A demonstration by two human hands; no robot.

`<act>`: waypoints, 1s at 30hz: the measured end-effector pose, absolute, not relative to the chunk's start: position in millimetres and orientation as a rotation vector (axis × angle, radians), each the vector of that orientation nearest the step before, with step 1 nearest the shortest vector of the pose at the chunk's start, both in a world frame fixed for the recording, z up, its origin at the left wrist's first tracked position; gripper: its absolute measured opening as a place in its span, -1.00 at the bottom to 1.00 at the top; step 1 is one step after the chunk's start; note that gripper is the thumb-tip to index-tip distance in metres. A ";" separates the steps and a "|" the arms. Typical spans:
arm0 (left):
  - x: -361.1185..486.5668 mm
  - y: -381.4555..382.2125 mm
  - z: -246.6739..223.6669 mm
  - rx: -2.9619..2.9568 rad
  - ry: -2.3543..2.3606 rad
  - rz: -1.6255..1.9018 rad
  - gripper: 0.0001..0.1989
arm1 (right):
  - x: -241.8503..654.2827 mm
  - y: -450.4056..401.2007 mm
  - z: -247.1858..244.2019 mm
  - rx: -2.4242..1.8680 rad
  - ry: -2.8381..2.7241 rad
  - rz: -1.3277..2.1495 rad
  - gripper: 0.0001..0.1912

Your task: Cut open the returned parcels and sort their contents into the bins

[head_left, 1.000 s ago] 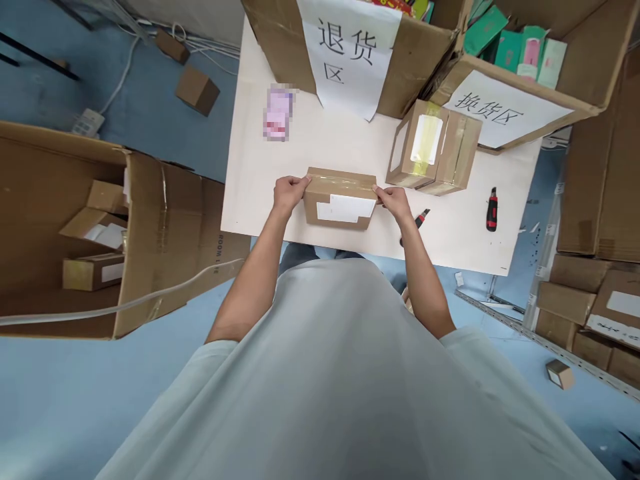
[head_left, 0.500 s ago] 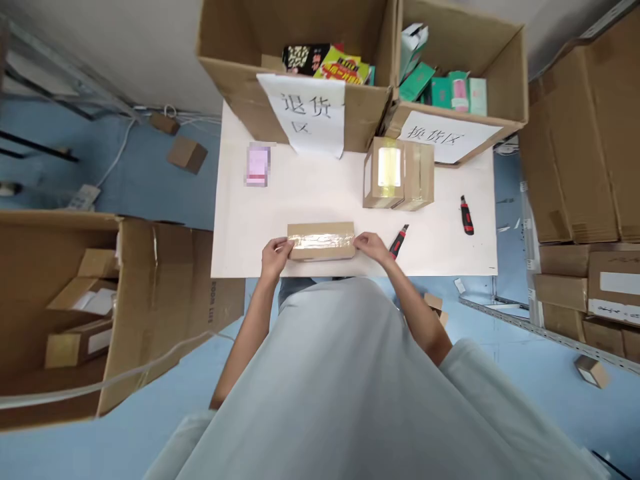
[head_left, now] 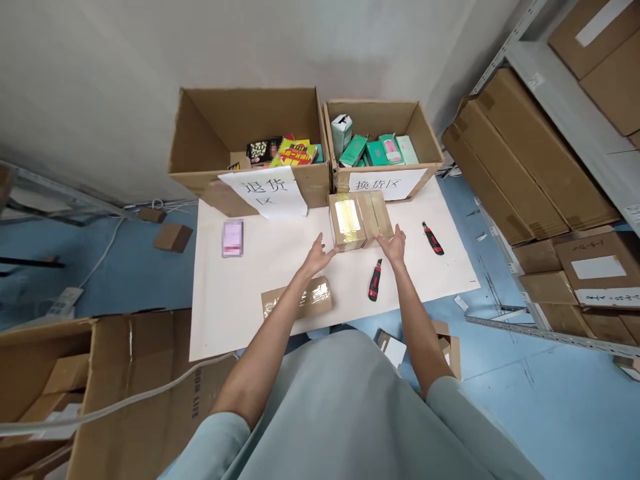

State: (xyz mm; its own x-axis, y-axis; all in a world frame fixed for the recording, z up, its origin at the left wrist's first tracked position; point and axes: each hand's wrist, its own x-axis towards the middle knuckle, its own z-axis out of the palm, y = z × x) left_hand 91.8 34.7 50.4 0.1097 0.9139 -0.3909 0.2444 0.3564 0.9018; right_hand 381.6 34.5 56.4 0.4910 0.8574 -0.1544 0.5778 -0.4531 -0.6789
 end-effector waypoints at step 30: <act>-23.3 -85.5 45.8 1.392 1.843 0.914 -0.39 | 350.5 -84.1 -18.1 -2.535 -1.268 0.867 0.17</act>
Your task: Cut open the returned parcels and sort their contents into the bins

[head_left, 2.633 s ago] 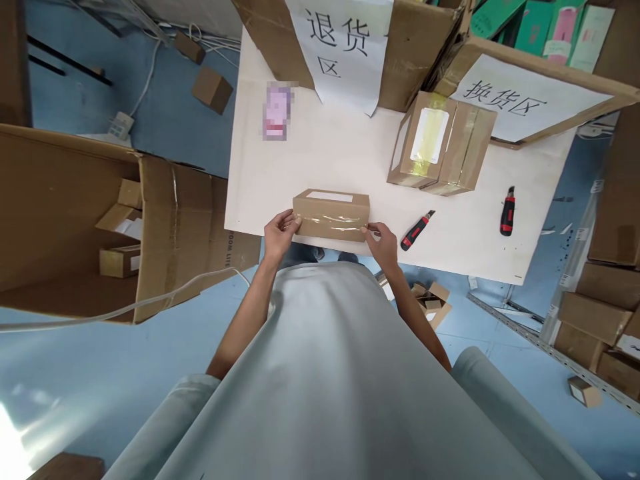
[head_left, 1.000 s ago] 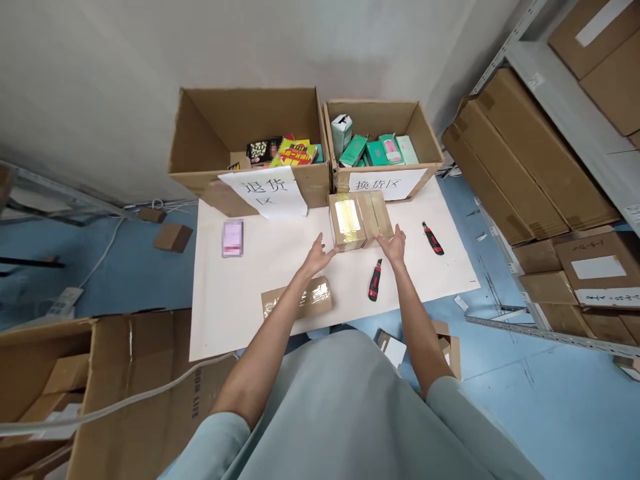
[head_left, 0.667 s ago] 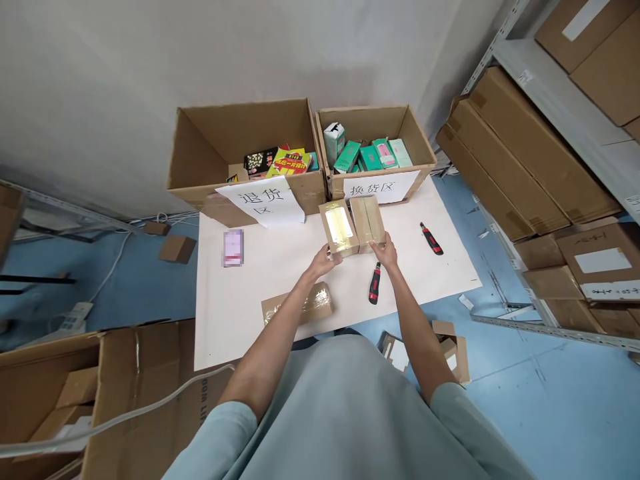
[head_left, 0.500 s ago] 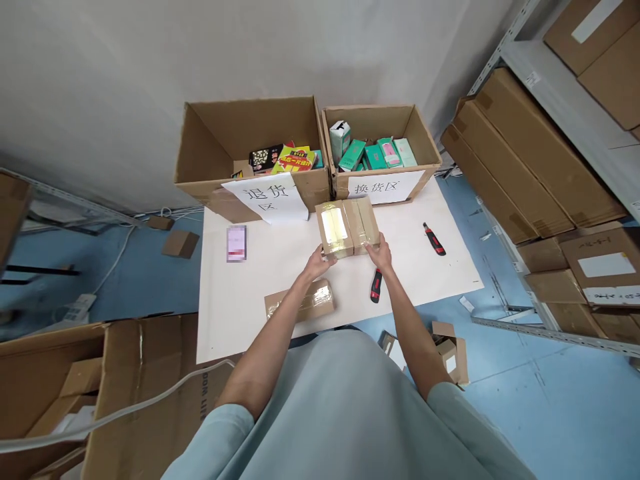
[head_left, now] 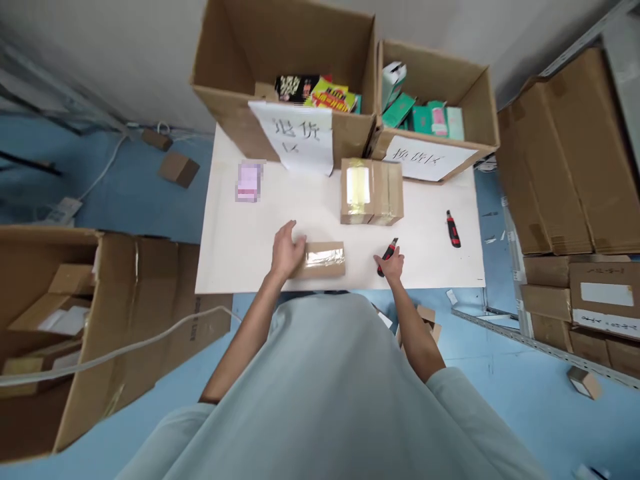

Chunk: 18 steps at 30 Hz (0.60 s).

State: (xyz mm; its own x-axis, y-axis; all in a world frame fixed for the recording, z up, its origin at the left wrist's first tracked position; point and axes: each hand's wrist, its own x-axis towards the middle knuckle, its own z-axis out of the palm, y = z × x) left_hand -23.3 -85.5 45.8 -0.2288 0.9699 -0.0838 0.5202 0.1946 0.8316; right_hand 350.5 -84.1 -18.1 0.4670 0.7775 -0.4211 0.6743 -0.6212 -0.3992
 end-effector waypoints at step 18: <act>-29.3 -186.0 39.8 0.926 1.710 1.011 -0.44 | 310.2 -104.4 101.1 -1.823 -1.724 1.307 -0.36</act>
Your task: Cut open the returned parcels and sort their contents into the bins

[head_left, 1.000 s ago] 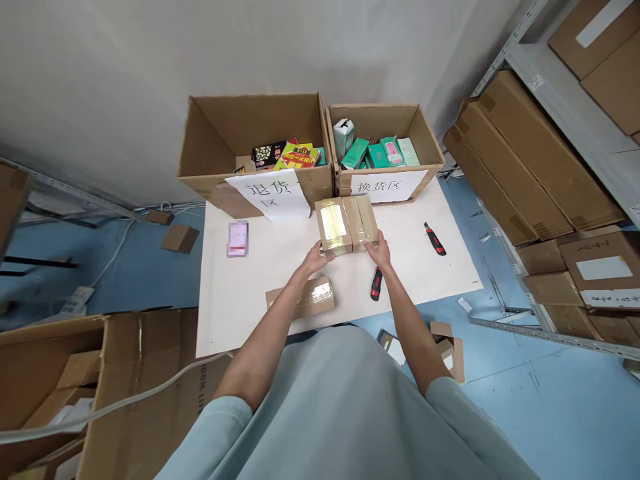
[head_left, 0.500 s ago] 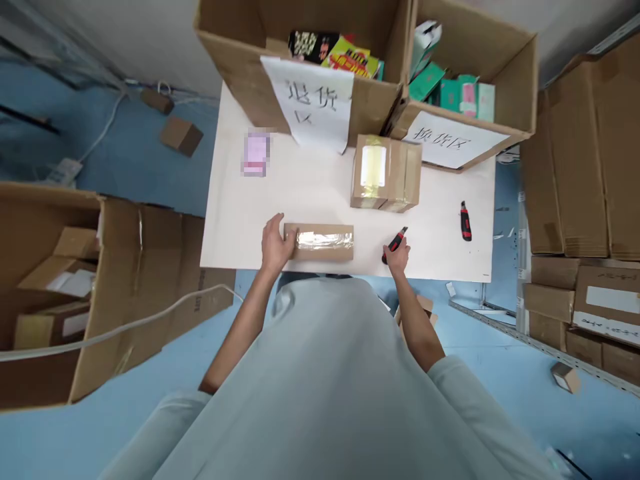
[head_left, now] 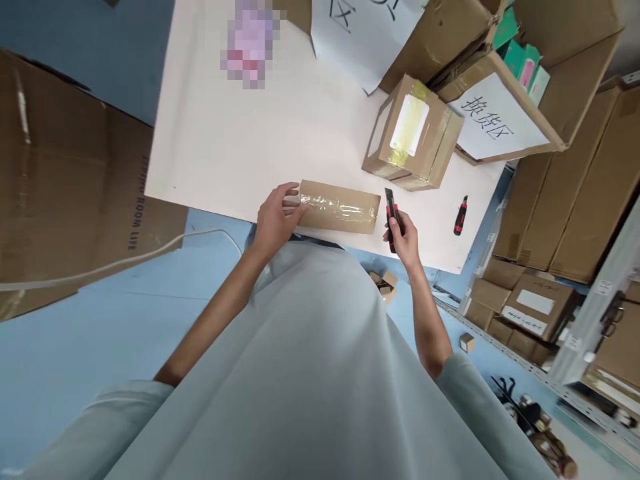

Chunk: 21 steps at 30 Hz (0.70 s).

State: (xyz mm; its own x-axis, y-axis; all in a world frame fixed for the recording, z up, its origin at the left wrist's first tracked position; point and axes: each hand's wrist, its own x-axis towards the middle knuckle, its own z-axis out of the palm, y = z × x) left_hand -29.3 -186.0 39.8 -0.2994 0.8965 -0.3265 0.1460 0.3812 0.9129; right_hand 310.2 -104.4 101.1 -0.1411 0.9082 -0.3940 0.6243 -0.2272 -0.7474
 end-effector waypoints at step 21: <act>-44.2 -183.8 27.1 0.959 1.444 1.042 -0.65 | 175.1 -77.4 154.4 -1.277 -3.228 0.753 -0.48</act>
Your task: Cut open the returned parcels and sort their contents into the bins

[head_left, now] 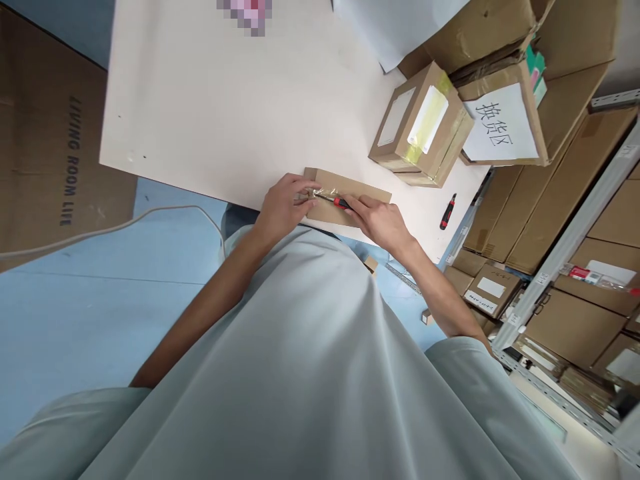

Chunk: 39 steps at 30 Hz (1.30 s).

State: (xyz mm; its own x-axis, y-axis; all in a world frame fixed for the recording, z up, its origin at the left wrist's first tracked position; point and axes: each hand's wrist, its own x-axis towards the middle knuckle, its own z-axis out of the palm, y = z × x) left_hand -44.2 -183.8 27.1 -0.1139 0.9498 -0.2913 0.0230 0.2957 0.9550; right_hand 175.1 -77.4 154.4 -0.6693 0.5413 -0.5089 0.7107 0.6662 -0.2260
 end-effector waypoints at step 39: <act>-31.8 -182.9 54.4 0.959 1.615 0.935 -0.70 | 245.3 -70.5 199.8 0.817 2.083 -0.047 -0.32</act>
